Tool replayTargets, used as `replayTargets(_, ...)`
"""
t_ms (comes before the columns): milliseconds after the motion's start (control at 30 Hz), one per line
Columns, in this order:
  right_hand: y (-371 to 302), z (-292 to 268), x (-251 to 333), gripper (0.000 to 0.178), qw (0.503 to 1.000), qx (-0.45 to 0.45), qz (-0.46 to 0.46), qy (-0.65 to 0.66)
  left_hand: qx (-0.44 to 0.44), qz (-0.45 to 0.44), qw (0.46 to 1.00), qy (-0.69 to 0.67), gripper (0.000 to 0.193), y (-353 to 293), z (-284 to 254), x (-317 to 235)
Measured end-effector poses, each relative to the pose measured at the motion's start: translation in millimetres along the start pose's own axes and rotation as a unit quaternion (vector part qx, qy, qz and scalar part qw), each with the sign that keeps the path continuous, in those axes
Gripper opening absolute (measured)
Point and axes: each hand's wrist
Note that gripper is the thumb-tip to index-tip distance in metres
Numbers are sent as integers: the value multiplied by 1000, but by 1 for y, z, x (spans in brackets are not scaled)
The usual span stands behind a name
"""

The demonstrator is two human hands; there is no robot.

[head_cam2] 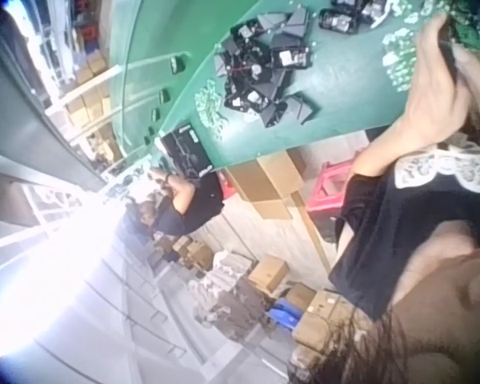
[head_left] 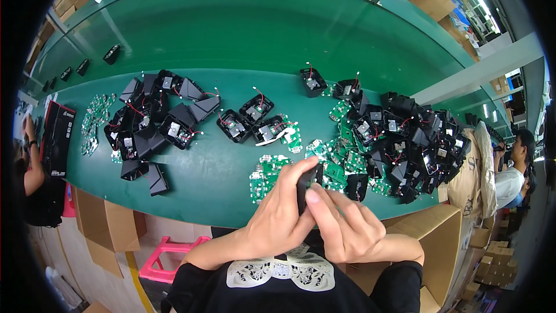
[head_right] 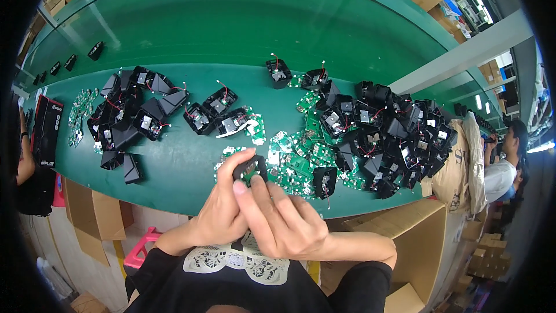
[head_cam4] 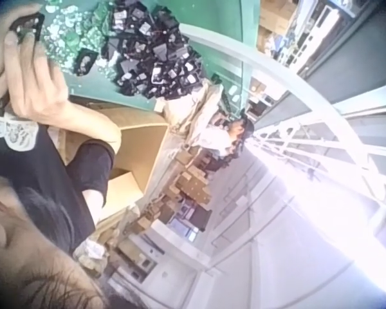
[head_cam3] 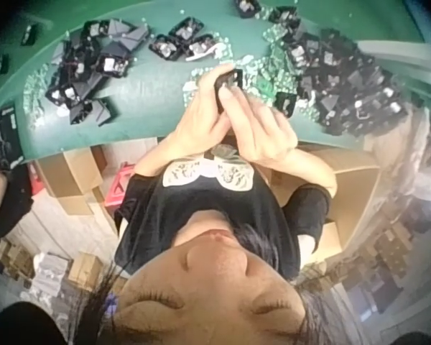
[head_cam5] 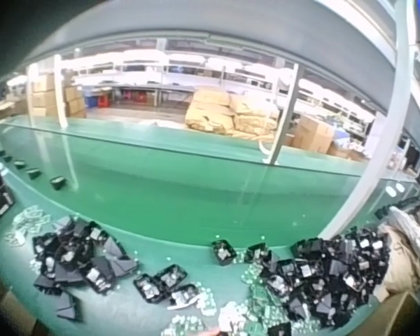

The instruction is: The person assembles circuit boards into plastic housings by hand, taking them from a cardboard box and fitting them together.

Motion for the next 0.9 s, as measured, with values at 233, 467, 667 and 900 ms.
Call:
replayTargets(233,1,0,-36,40,969,59,91,221,17,-254,899,-357,64,0,-20,5)
replayTargets(467,3,7,-42,44,970,69,84,217,25,-274,890,-363,55,11,-26,8)
replayTargets(667,10,18,-40,46,983,66,55,163,95,-320,891,-308,48,36,-42,17)
replayTargets(900,17,29,-45,49,989,45,38,138,87,-240,937,-238,48,33,-34,23)
Point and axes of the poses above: each hand's wrist, its own y-axis towards the middle knuckle, its own z-axis out of the palm, x = y × z, and after that the axes turned 13 degrees about z, right-handed
